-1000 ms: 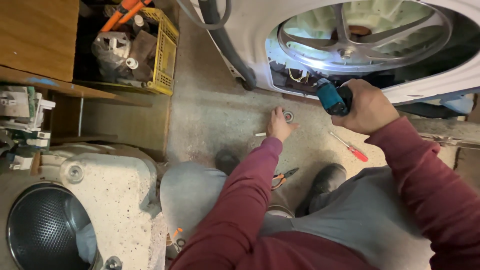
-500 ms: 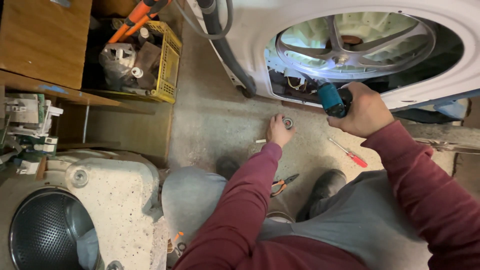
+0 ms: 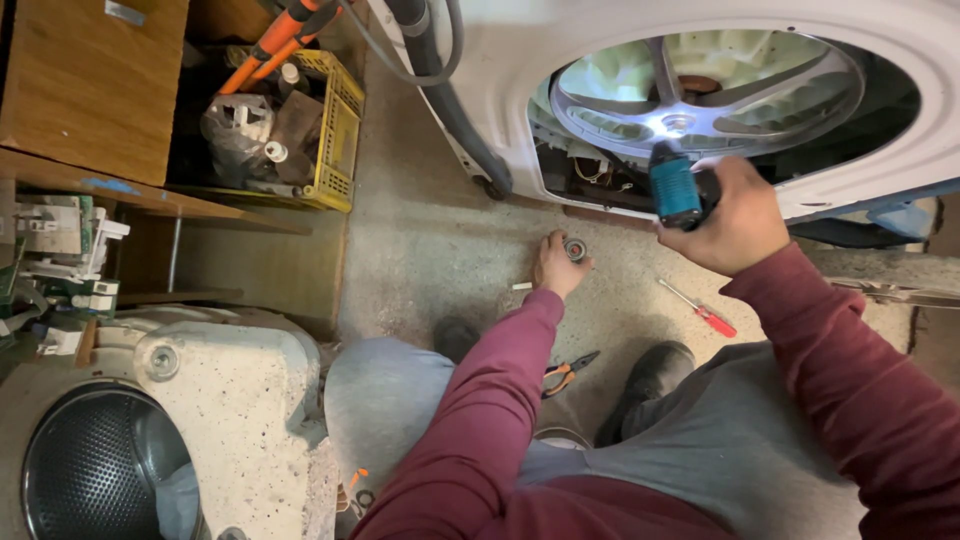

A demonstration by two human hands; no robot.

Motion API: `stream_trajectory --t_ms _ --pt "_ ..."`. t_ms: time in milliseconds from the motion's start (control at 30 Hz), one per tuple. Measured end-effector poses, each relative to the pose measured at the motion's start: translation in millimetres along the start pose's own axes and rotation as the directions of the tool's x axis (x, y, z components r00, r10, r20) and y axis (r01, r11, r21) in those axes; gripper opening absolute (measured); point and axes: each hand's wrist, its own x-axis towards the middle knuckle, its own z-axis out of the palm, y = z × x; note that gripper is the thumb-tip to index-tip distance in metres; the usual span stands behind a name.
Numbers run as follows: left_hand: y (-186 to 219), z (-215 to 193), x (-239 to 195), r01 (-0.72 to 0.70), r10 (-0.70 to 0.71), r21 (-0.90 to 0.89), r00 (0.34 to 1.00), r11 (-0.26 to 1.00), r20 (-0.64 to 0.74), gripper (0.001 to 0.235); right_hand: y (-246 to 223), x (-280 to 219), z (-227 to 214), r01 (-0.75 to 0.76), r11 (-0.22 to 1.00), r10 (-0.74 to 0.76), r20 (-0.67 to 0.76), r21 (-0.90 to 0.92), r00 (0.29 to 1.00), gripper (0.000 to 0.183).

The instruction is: The person works on the internal components of a washing machine, using a flashlight to illuminate the area. They apply a substance from a spray can to the wiring and use a screwdriver to manipulate parts inside the machine's drum housing.

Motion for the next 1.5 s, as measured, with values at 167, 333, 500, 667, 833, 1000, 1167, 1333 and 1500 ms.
stream_trajectory --t_ms 167,333,500,667,833,1000,1167,1333,1500 --pt "-2 -1 3 0.007 -0.007 -0.024 1.0 1.0 0.016 0.078 -25 -12 -27 -0.142 0.99 0.141 -0.148 0.007 0.979 0.062" --pt "-15 6 1 -0.051 0.049 -0.062 0.998 0.997 -0.031 0.085 -61 -27 -63 -0.145 0.989 0.147 -0.249 0.026 0.957 0.06" --pt "-14 5 -1 -0.007 0.007 -0.064 1.0 0.998 -0.002 0.09 -73 -35 -72 -0.196 0.967 0.226 -0.201 0.16 0.953 0.061" --pt "-9 2 -4 -0.027 0.025 -0.036 0.999 0.999 -0.039 0.09 -75 -28 -67 -0.162 0.982 0.177 -0.175 0.098 0.968 0.064" --pt "-8 -4 -3 -0.033 0.033 -0.008 0.999 0.999 -0.025 0.091 -76 -17 -61 -0.213 0.975 0.211 0.026 0.066 0.977 0.068" --pt "-16 3 -6 -0.031 0.029 -0.053 0.999 0.998 -0.041 0.091 -55 -16 -38 -0.201 0.98 0.178 0.439 0.007 0.881 0.057" --pt "-29 9 -5 0.046 -0.046 0.012 0.999 0.999 0.014 0.096 -25 -13 -11 -0.131 0.988 0.155 0.566 -0.082 0.809 0.07" --pt "-30 6 -10 0.135 -0.137 0.045 0.99 0.99 0.044 0.107 -5 -19 14 -0.098 0.995 0.082 0.661 -0.012 0.746 0.068" --pt "-28 11 -6 -0.13 0.126 -0.028 0.987 0.991 -0.102 0.099 -1 -11 23 -0.166 0.965 -0.022 0.697 0.201 0.716 0.065"
